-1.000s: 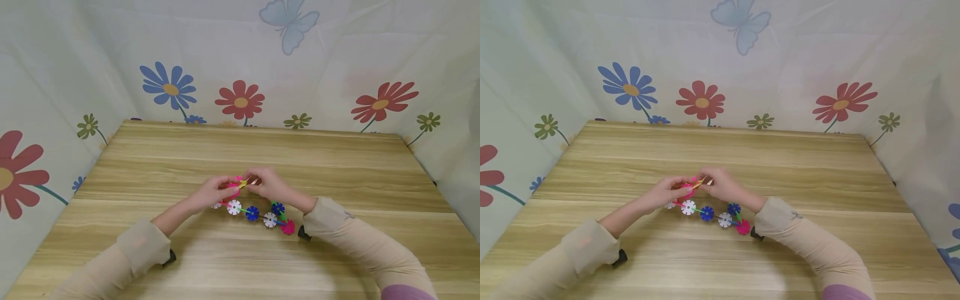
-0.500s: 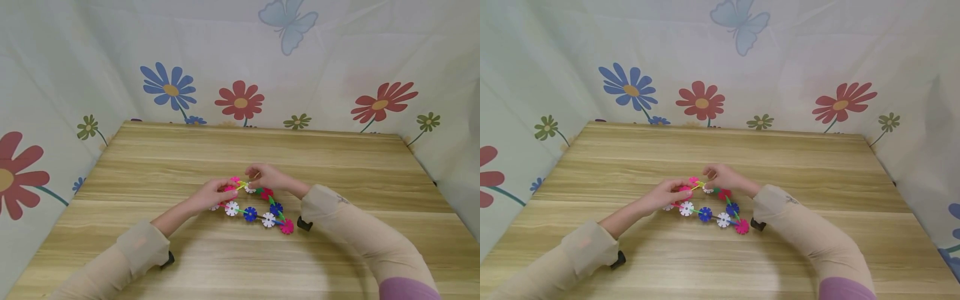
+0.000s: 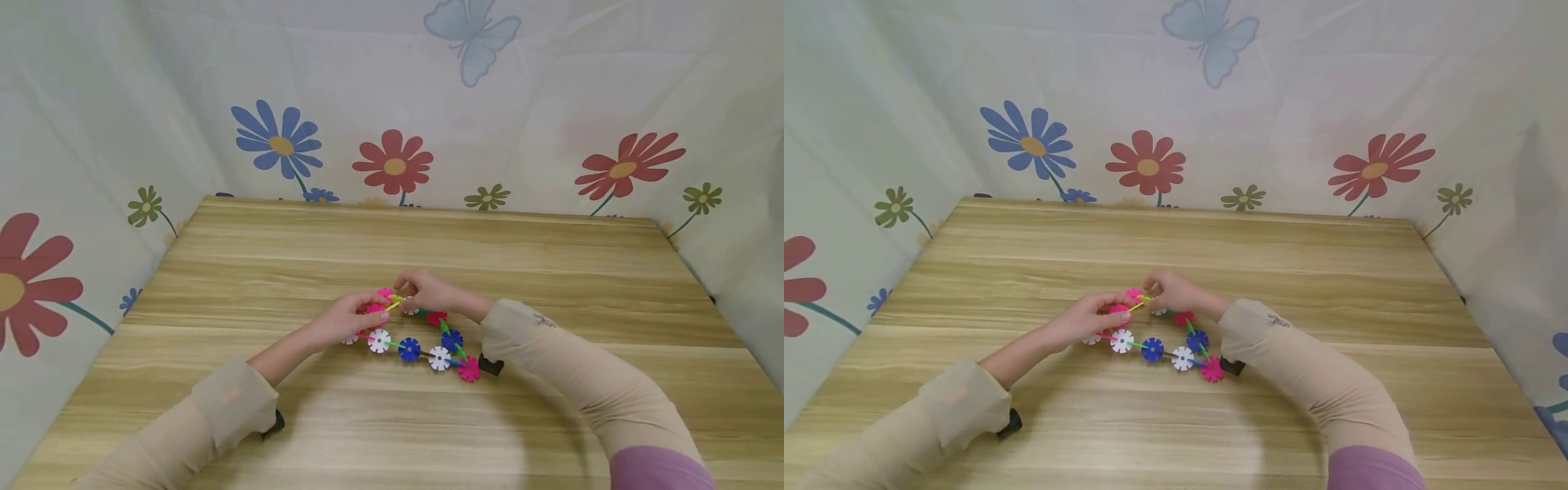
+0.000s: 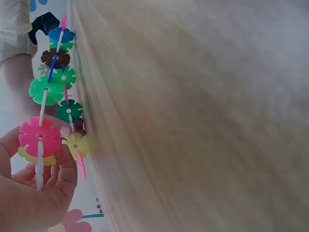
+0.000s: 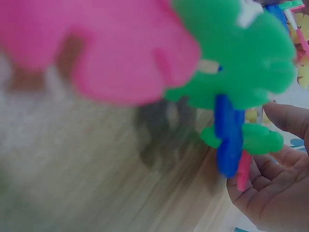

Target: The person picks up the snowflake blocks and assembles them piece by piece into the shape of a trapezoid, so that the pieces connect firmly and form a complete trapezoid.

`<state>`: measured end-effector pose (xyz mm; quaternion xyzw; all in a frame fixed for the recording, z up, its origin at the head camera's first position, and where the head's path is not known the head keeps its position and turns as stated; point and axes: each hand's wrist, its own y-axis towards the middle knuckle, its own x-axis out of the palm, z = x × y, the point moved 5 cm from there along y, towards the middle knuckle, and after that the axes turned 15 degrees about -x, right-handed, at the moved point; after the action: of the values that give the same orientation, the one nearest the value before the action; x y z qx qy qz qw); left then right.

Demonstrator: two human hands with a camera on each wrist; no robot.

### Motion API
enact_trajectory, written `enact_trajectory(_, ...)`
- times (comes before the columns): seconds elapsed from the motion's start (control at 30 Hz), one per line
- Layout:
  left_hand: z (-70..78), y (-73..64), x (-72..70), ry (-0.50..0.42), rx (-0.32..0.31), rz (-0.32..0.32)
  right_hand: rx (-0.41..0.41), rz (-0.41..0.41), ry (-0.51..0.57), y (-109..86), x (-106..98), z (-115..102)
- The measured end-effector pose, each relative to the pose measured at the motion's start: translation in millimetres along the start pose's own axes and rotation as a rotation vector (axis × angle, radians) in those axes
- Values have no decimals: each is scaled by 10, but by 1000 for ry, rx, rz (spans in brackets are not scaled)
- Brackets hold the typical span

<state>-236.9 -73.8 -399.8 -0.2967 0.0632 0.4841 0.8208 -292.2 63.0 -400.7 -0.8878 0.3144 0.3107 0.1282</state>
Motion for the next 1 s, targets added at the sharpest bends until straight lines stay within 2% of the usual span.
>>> enact_trajectory(0.2,20,-17,-7,29,-17,31,21,1,52,-50,-25,82)
enact_trajectory(0.43,23,-28,2,25,-17,44,78,33,179,-194,-106,177)
enact_trajectory(0.63,23,-10,2,19,-17,57,22,46,263,-275,-150,159)
enact_trajectory(0.87,39,-3,-18,21,-4,76,-48,40,296,-341,-184,40)
enact_trajectory(1.0,69,-24,-12,24,21,66,-73,36,309,-369,-188,-21)
